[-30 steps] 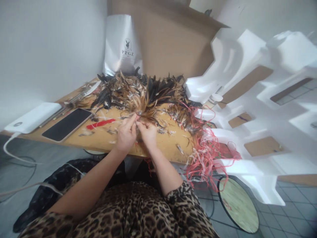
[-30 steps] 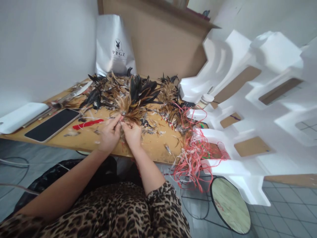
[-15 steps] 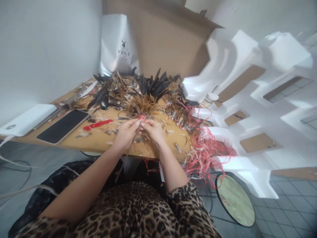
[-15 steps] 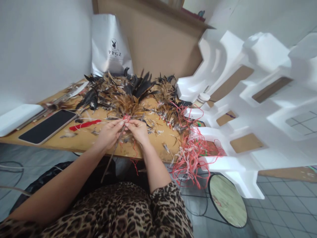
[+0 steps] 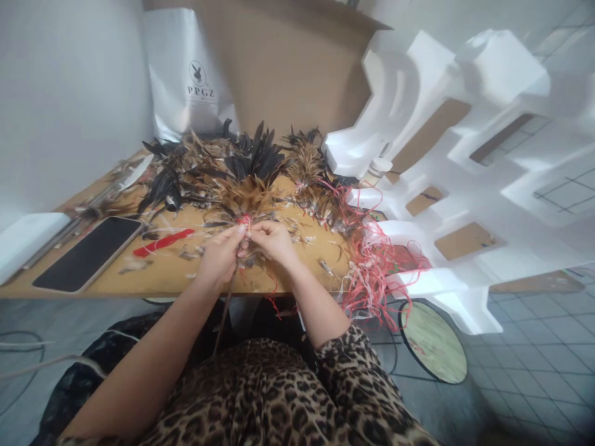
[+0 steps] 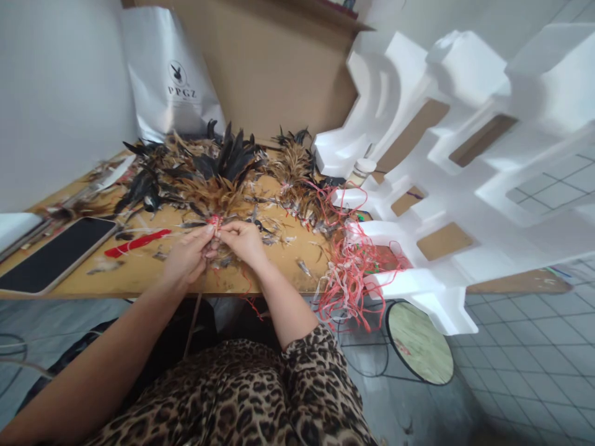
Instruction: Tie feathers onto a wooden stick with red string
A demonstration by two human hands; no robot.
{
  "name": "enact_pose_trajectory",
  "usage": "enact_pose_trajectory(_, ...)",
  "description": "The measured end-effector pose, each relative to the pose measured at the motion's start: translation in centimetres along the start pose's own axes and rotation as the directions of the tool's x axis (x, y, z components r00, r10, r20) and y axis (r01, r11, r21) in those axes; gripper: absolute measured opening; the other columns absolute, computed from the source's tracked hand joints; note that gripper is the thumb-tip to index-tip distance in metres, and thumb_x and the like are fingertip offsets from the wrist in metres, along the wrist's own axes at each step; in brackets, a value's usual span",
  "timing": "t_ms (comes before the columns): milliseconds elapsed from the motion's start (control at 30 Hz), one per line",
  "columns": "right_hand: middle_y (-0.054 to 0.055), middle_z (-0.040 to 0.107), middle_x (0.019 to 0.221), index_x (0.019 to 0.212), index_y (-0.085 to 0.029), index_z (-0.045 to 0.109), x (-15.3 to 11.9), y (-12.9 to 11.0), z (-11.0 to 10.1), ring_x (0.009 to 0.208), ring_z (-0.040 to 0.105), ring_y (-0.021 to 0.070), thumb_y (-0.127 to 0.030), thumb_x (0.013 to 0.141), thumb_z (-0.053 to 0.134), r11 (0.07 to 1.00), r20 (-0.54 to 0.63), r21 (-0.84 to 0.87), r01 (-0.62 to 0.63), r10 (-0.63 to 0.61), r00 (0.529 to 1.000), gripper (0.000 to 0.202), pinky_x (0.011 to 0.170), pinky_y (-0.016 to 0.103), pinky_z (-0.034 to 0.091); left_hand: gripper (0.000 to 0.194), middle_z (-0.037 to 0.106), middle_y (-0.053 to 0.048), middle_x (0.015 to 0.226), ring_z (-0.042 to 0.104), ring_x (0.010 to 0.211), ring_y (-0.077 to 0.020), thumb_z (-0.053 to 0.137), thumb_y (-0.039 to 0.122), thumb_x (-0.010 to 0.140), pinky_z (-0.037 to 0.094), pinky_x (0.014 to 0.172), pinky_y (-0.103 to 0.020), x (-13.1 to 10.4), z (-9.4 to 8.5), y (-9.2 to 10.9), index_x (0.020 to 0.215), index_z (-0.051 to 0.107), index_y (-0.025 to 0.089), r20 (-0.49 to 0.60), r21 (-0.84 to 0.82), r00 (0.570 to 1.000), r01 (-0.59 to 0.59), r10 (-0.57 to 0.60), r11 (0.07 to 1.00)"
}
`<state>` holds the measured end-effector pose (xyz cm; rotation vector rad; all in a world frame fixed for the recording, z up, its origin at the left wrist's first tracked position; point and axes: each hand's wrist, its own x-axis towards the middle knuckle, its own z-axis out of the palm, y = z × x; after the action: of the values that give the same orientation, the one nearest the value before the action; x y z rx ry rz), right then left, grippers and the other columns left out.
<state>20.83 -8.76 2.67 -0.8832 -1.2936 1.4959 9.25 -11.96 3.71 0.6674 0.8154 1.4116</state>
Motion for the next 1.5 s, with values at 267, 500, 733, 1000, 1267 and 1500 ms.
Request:
enact_pose_trajectory(267, -0.001, 0.063, 0.058, 0.069, -0.015, 0.062, -0.1, 0.0, -0.2, 0.049, 0.054, 0.0085, -0.045, 0.067, 0.071, 0.966, -0.125, -0.256, 0.04, -0.074, 0.989, 0.03, 0.047, 0.019, 0.042, 0.014, 0.058, -0.002, 0.062, 0.049, 0.049, -0.0051, 0.072, 0.018, 0.072, 0.034, 0.04, -0.013, 0.6, -0.5, -0.4, 0.071, 0.062, 0.008, -0.043, -0.114, 0.99, 0.132, -0.138, 0.985)
enact_pose_trajectory(500, -0.001, 0.058, 0.054, 0.068, -0.014, 0.066, 0.1, -0.1, -5.8, 0.048, 0.048, 0.0088, -0.048, 0.071, 0.064, 0.926, -0.195, -0.375, -0.032, -0.045, 0.98, 0.034, 0.049, 0.021, 0.038, 0.007, 0.055, -0.001, 0.061, 0.049, 0.049, -0.006, 0.065, 0.012, 0.077, 0.035, 0.039, -0.013, 0.6, -1.2, 0.4, 0.074, 0.06, 0.01, -0.043, -0.165, 0.973, 0.217, -0.227, 0.962)
enact_pose_trajectory(733, 0.01, 0.07, 0.085, 0.085, -0.013, 0.07, 0.8, -0.6, -17.2, 0.079, 0.062, 0.0176, -0.033, 0.074, 0.056, 0.522, -0.633, -0.726, -0.447, -0.254, 0.731, 0.027, 0.075, 0.027, 0.045, 0.011, 0.052, -0.001, 0.06, 0.049, 0.049, -0.0067, 0.059, 0.011, 0.082, 0.035, 0.038, -0.013, 0.8, -1.8, 0.6, 0.071, 0.057, 0.012, -0.066, -0.225, 0.97, 0.213, -0.233, 0.951)
enact_pose_trajectory(1000, 0.014, 0.07, 0.085, 0.078, -0.014, 0.069, 1.5, 0.1, -18.3, 0.081, 0.063, 0.0212, -0.035, 0.074, 0.056, 0.431, -0.69, -0.706, -0.562, -0.238, 0.684, 0.025, 0.074, 0.03, 0.043, 0.009, 0.053, -0.001, 0.061, 0.049, 0.048, -0.0064, 0.055, 0.012, 0.085, 0.035, 0.038, -0.013, 0.9, -1.5, 0.6, 0.076, 0.057, 0.012, -0.08, -0.237, 0.965, 0.225, -0.25, 0.945)
enact_pose_trajectory(1267, -0.004, 0.055, 0.051, 0.065, -0.016, 0.055, 0.9, -1.7, -12.5, 0.043, 0.042, 0.0061, -0.041, 0.058, 0.072, 0.967, -0.509, -0.253, -0.011, -0.123, 0.852, 0.031, 0.046, 0.02, 0.032, 0.012, 0.054, -0.001, 0.059, 0.048, 0.046, -0.0059, 0.06, 0.015, 0.083, 0.035, 0.038, -0.013, 1.4, -2.0, 0.3, 0.072, 0.056, 0.013, -0.094, -0.221, 0.966, 0.217, -0.242, 0.951)
enact_pose_trajectory(1500, -0.002, 0.063, 0.06, 0.071, -0.017, 0.055, -0.5, -2.7, -3.8, 0.049, 0.053, 0.0078, -0.04, 0.052, 0.081, 0.999, -0.236, 0.034, -0.019, 0.026, 0.971, 0.039, 0.045, 0.018, 0.037, 0.008, 0.056, -0.001, 0.061, 0.05, 0.048, -0.0056, 0.062, 0.011, 0.08, 0.034, 0.038, -0.013, 1.5, -1.5, 0.0, 0.073, 0.057, 0.01, -0.084, -0.247, 0.973, 0.19, -0.216, 0.95)
